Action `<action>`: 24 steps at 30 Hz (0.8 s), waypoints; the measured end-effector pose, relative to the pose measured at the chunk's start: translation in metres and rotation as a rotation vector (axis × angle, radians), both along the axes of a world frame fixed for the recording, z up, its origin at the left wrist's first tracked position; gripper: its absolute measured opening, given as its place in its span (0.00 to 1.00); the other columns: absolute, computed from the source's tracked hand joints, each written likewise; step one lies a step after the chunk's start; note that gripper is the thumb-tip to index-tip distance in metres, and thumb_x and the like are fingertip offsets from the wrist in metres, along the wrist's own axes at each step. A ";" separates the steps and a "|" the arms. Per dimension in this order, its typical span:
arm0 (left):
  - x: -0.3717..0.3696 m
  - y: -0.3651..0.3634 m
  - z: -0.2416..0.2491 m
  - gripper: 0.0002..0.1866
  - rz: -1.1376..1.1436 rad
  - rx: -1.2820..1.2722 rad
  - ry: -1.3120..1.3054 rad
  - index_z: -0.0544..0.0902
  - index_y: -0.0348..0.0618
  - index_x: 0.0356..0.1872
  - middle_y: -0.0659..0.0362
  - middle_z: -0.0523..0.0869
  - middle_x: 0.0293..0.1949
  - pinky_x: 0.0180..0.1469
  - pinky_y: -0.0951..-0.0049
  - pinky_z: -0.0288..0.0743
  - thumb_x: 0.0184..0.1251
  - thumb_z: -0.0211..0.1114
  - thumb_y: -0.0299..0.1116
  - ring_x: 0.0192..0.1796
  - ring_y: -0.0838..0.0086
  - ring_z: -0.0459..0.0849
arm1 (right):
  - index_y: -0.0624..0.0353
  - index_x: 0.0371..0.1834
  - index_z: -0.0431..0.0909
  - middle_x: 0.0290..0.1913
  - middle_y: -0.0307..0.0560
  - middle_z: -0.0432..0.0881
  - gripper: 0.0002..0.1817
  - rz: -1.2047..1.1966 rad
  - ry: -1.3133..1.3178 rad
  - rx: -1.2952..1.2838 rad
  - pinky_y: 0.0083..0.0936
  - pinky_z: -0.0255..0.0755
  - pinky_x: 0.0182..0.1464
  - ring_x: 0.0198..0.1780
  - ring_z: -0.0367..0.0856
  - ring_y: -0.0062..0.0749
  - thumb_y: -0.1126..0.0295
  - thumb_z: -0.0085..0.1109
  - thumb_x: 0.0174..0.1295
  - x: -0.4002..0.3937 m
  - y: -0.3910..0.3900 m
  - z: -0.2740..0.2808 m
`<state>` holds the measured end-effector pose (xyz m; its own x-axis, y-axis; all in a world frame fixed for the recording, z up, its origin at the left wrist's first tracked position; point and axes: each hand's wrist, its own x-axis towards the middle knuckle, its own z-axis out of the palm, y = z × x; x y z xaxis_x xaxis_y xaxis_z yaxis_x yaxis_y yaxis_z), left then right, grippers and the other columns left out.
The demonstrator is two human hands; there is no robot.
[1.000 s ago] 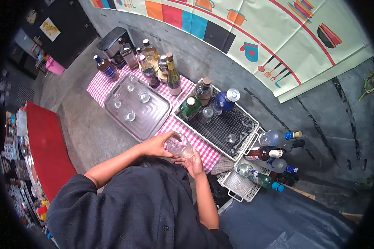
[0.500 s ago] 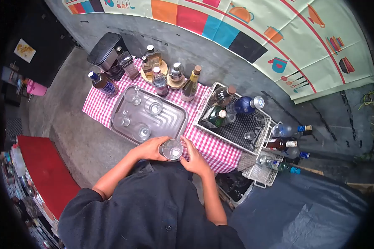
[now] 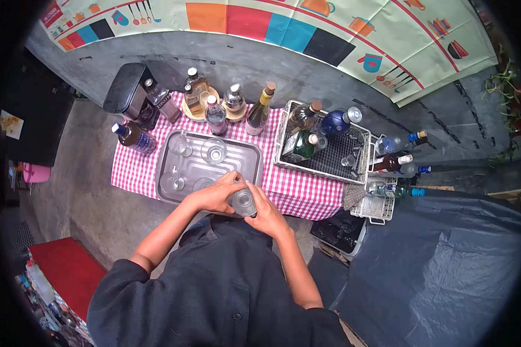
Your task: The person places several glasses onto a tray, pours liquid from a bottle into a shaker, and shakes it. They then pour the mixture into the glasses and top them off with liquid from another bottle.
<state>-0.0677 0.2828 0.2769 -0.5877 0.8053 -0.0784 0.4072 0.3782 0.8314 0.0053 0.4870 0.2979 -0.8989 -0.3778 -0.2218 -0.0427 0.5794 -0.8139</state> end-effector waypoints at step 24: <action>0.044 -0.074 -0.082 0.56 0.462 -0.366 -0.127 0.52 0.38 0.74 0.41 0.55 0.75 0.74 0.52 0.55 0.44 0.79 0.34 0.76 0.47 0.54 | 0.61 0.70 0.56 0.62 0.60 0.71 0.49 -0.322 0.081 0.090 0.36 0.68 0.66 0.65 0.72 0.51 0.68 0.76 0.44 -0.037 -0.020 -0.153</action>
